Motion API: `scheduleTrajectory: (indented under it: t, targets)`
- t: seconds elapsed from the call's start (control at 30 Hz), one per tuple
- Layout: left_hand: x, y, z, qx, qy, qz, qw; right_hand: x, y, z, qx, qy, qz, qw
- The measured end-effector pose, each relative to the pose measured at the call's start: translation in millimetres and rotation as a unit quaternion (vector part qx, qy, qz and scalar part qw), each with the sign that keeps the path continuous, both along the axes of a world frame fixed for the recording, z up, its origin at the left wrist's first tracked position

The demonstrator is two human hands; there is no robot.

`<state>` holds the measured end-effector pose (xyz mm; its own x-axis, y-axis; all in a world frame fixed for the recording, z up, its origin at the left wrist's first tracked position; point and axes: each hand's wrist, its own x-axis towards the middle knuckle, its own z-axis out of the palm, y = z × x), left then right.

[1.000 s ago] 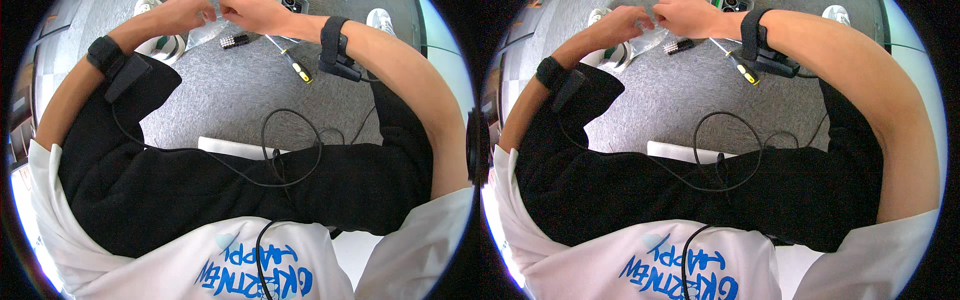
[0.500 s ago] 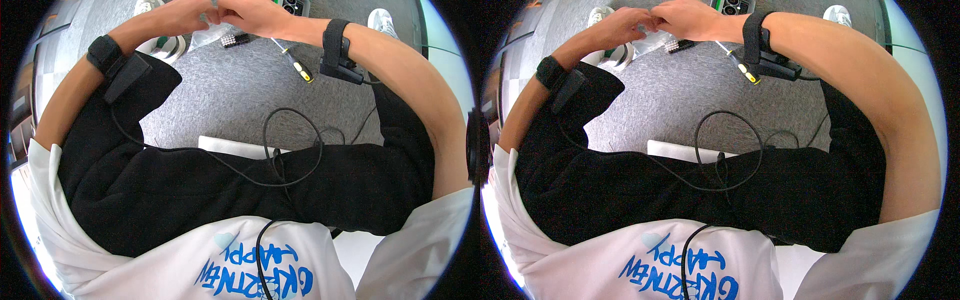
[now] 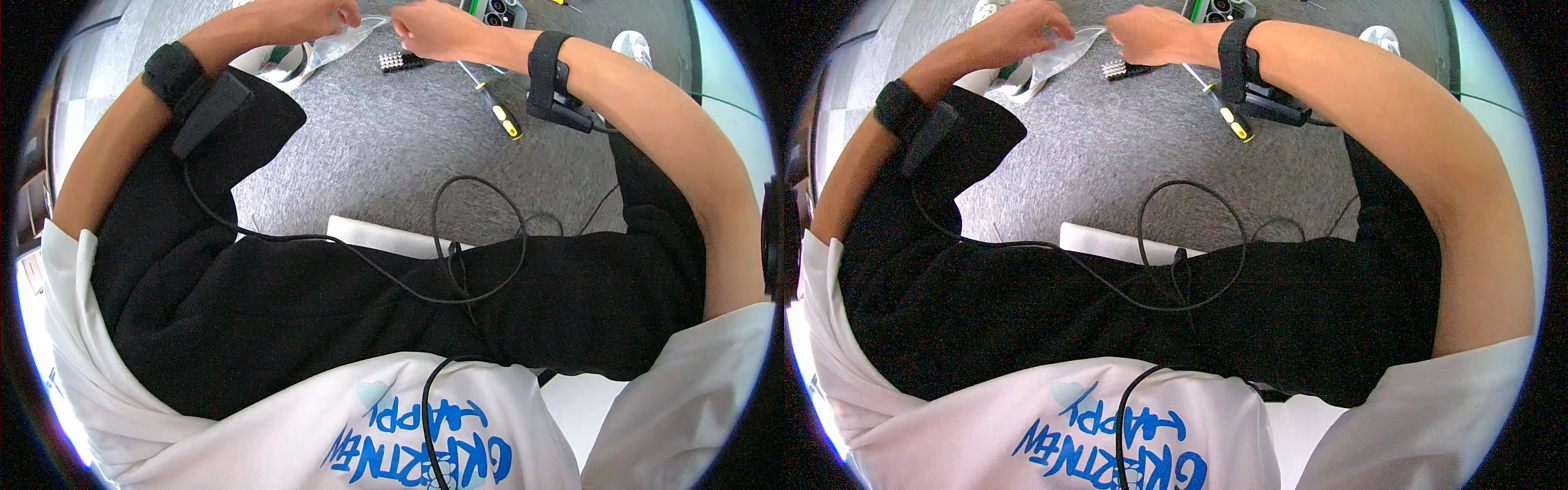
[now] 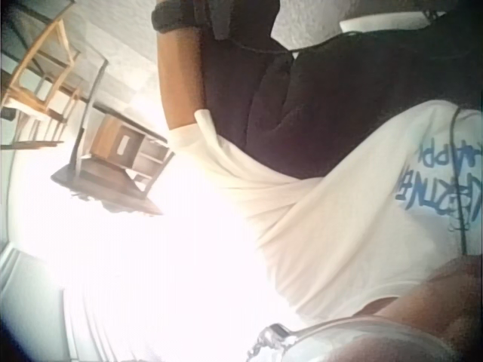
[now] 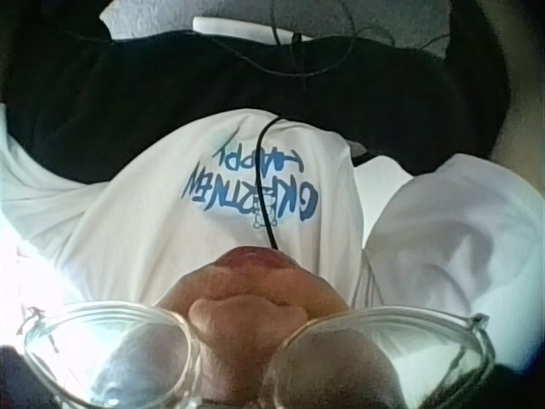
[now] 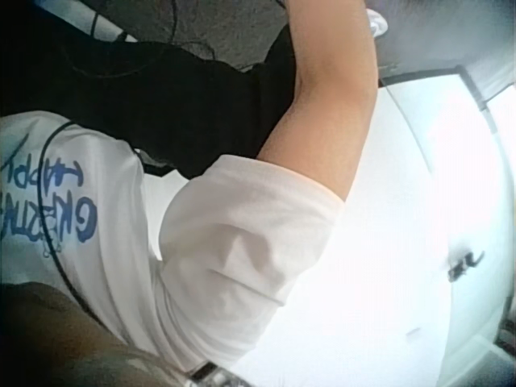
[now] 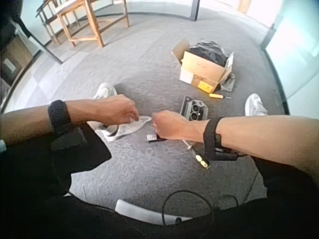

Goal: The person uses a screwdriver to tighten screws on a metal component, then lifts and turns the object. They subsequently pick up a small plastic bag and begin removing small pins or connectors from it.

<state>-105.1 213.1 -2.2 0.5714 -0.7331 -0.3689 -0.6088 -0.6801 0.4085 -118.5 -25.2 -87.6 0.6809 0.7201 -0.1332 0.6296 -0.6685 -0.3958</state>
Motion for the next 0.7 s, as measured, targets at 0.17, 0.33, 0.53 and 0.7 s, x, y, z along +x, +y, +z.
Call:
scheduleTrajectory:
  t: [0.17,0.33,0.53,0.7]
  targets:
    - [-3,3,-1,-0.002,0.016,0.03,0.999,-14,-3,9,-0.065,0.089,0.016,0.994]
    - [-6,8,6,0.0,0.011,0.026,1.0,-19,6,10,-0.02,0.091,0.035,0.995]
    - [-6,6,5,0.002,0.021,0.045,0.999,-17,4,5,-0.018,0.075,0.048,0.996]
    - [-10,8,6,0.022,0.02,0.058,0.998,-24,13,11,0.005,0.087,0.014,0.996]
